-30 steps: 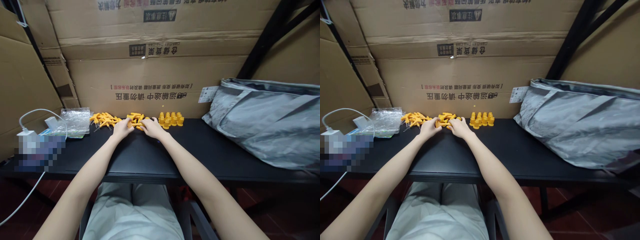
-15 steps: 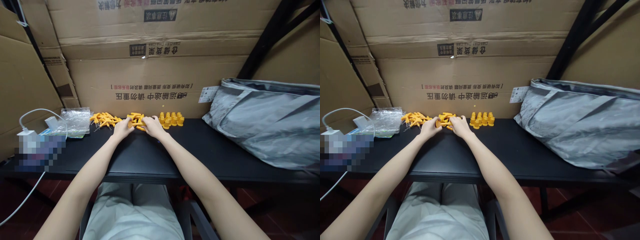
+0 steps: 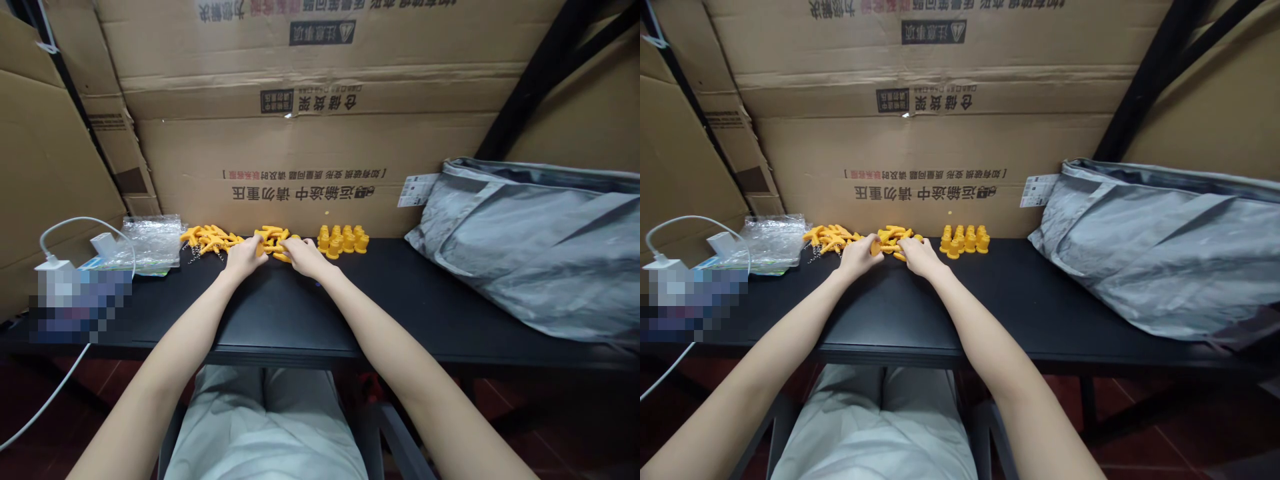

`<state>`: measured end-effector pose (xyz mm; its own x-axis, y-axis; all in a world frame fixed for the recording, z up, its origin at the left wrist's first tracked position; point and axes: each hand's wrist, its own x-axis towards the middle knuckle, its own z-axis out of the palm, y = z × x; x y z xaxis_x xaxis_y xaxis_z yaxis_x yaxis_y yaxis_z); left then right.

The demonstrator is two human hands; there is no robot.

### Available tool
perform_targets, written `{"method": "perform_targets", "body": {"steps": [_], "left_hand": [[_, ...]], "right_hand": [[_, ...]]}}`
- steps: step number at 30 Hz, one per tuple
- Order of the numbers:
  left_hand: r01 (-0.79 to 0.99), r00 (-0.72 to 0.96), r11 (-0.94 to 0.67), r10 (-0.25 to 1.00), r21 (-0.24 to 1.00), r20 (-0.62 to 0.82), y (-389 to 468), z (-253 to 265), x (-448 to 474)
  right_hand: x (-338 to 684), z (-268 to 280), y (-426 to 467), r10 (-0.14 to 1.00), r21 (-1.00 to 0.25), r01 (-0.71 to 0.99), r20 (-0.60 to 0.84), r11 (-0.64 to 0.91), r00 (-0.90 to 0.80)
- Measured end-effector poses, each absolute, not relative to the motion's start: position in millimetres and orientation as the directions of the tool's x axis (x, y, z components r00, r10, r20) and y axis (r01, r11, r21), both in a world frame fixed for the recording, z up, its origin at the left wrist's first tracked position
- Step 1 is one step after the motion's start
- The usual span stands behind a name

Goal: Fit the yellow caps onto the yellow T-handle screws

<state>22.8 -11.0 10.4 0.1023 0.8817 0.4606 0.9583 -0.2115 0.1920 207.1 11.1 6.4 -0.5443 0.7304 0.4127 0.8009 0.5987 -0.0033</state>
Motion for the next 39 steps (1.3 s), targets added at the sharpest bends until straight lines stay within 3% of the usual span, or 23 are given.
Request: {"method": "perform_targets", "body": {"steps": [7,13,17,24,30,39], "left_hand": [[0.943,0.149,-0.271,0.865,0.195,0.479,-6.1,7.5,17.2],[0.932,0.131,-0.264,0.884,0.249,0.449,-6.1,7.8,18.2],[0.935,0.097,-0.228,0.901,0.272,0.422,-8.9,10.6,20.4],[0.945,0.116,-0.226,0.909,0.239,0.400,-11.5,12.0,22.8],[0.933,0.103,-0.229,0.910,0.279,0.401,-12.1,11.9,24.2],[0.942,0.094,-0.209,0.917,0.264,0.389,-6.9,8.9,20.9]], "right_hand": [[207.1,11.5,8.8,0.716,0.046,0.804,0.428,0.593,-0.552],[207.2,13.1,7.3,0.641,0.169,0.813,0.535,0.558,-0.551],[207.9,11.1,7.0,0.643,0.129,0.806,0.537,0.577,-0.546],[206.4,6.9,10.2,0.742,0.019,0.801,0.365,0.599,-0.563],[210.8,9.8,11.9,0.704,0.048,0.821,0.488,0.569,-0.517],[215.6,8.3,14.5,0.733,0.027,0.857,0.505,0.515,-0.456]]}}
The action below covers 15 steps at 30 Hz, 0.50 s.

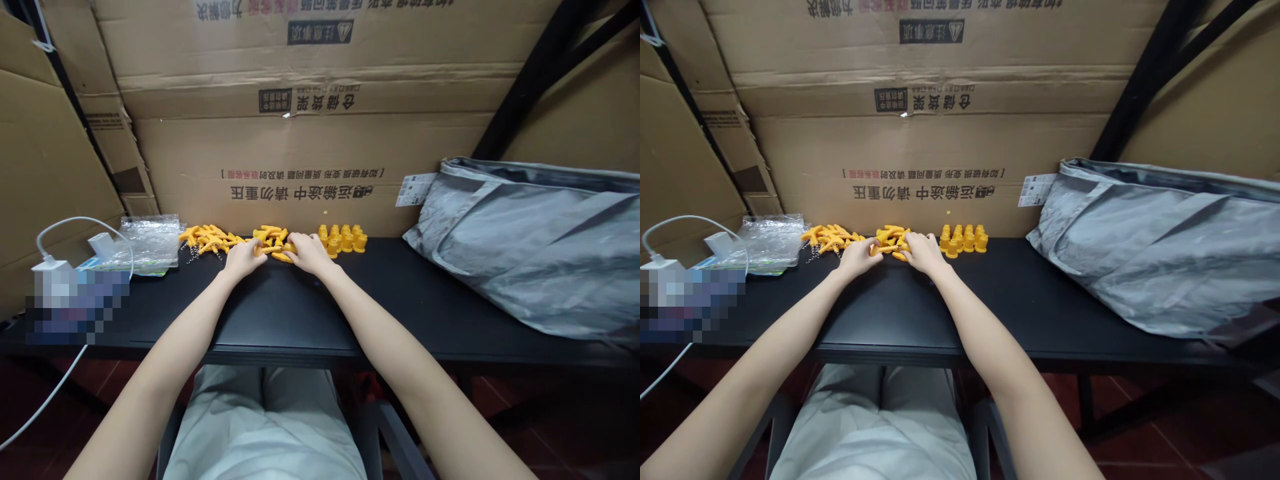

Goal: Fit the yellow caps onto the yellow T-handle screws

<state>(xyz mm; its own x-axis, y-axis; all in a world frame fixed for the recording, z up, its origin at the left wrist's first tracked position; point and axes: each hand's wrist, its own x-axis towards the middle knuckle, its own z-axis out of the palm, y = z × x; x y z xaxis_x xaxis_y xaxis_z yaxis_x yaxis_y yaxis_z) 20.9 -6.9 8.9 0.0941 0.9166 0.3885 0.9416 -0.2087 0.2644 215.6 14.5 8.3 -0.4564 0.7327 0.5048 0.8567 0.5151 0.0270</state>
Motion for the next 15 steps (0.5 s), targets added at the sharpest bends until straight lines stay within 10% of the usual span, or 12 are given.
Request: {"method": "perform_targets", "body": {"steps": [15], "left_hand": [[0.959,-0.039,-0.047,0.955,0.280,0.295,8.2,-1.0,9.6]], "right_hand": [[223.1,25.1,12.5,0.790,-0.046,0.954,0.574,0.296,-0.217]]}}
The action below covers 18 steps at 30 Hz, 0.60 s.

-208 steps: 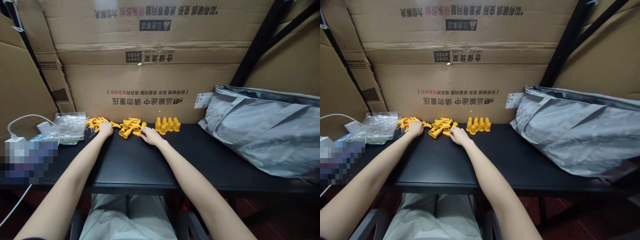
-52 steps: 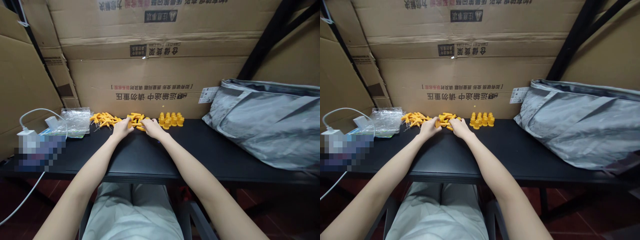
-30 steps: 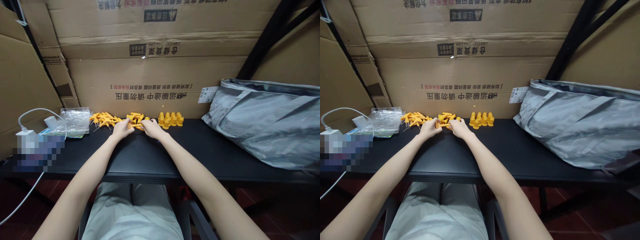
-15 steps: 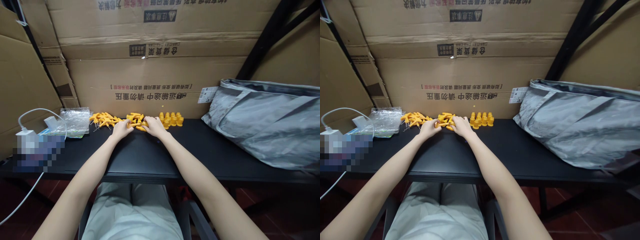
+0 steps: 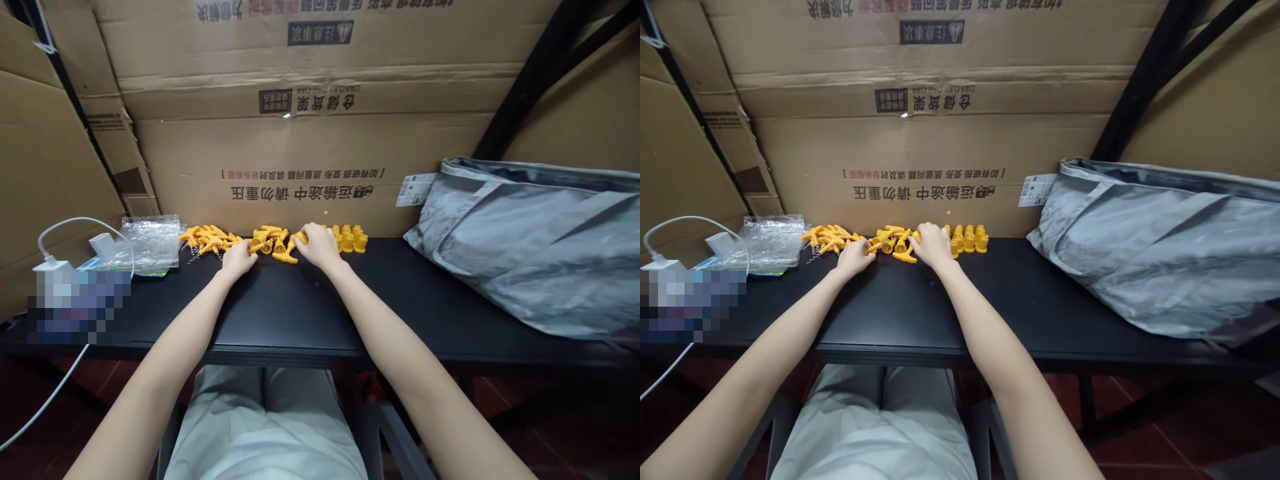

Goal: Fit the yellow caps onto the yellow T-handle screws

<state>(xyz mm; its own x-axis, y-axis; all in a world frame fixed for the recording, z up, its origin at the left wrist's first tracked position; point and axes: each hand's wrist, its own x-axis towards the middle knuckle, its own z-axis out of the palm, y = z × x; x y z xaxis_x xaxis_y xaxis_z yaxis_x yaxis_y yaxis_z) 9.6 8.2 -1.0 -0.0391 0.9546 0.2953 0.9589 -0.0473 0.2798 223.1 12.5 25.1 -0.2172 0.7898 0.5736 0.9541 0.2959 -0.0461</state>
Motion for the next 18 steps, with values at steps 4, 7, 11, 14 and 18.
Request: {"method": "perform_targets", "body": {"steps": [4,7,11,14,18], "left_hand": [[0.951,-0.068,-0.026,0.954,0.307,0.292,8.1,-0.3,10.1],[0.951,-0.069,-0.024,0.956,0.309,0.287,7.2,0.3,11.2],[0.951,-0.060,-0.035,0.954,0.308,0.292,6.1,0.7,12.0],[0.946,-0.050,-0.049,0.954,0.321,0.294,5.2,1.1,12.1],[0.943,-0.034,-0.070,0.953,0.325,0.302,4.2,2.2,12.2]], "right_hand": [[242.4,43.1,11.3,0.902,-0.133,0.991,0.430,0.026,0.034],[263.9,50.9,11.7,0.947,-0.137,0.975,0.249,-0.175,0.204],[290.8,46.9,17.0,0.932,-0.168,0.936,0.140,-0.310,0.334],[300.7,36.9,24.8,0.920,-0.199,0.919,0.129,-0.341,0.370],[301.0,22.5,35.2,0.906,-0.262,0.905,0.174,-0.336,0.387]]}}
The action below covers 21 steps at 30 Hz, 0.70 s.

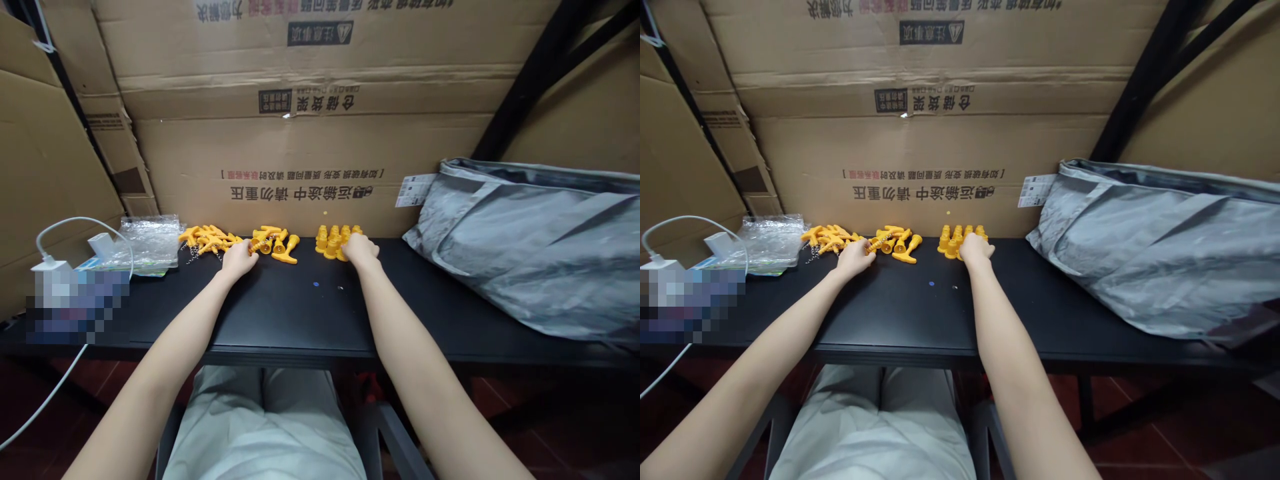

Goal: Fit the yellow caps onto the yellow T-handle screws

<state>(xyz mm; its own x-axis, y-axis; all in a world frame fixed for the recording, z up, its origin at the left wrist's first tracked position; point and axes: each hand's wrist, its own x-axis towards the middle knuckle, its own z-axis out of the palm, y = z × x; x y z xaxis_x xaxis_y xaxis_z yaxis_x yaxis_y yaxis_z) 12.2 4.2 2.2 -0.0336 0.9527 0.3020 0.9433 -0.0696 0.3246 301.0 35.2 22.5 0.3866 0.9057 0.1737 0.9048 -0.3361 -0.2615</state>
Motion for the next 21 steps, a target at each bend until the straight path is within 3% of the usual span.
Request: {"method": "perform_targets", "body": {"steps": [7,14,18,21], "left_hand": [[0.942,-0.041,-0.072,0.945,0.328,0.326,4.6,3.0,11.5],[0.942,-0.067,-0.051,0.939,0.331,0.338,4.8,3.2,9.9],[0.933,-0.091,-0.035,0.939,0.358,0.330,3.5,3.4,9.7],[0.927,-0.097,-0.039,0.936,0.374,0.338,2.8,3.5,9.6]], "right_hand": [[300.5,1.7,42.0,0.926,-0.348,0.905,0.194,-0.244,0.324],[299.4,-0.5,41.7,0.929,-0.423,0.869,0.141,-0.257,0.343],[294.4,5.6,38.3,0.926,-0.415,0.865,0.115,-0.283,0.359],[289.6,12.7,34.8,0.904,-0.376,0.884,0.208,-0.279,0.374]]}}
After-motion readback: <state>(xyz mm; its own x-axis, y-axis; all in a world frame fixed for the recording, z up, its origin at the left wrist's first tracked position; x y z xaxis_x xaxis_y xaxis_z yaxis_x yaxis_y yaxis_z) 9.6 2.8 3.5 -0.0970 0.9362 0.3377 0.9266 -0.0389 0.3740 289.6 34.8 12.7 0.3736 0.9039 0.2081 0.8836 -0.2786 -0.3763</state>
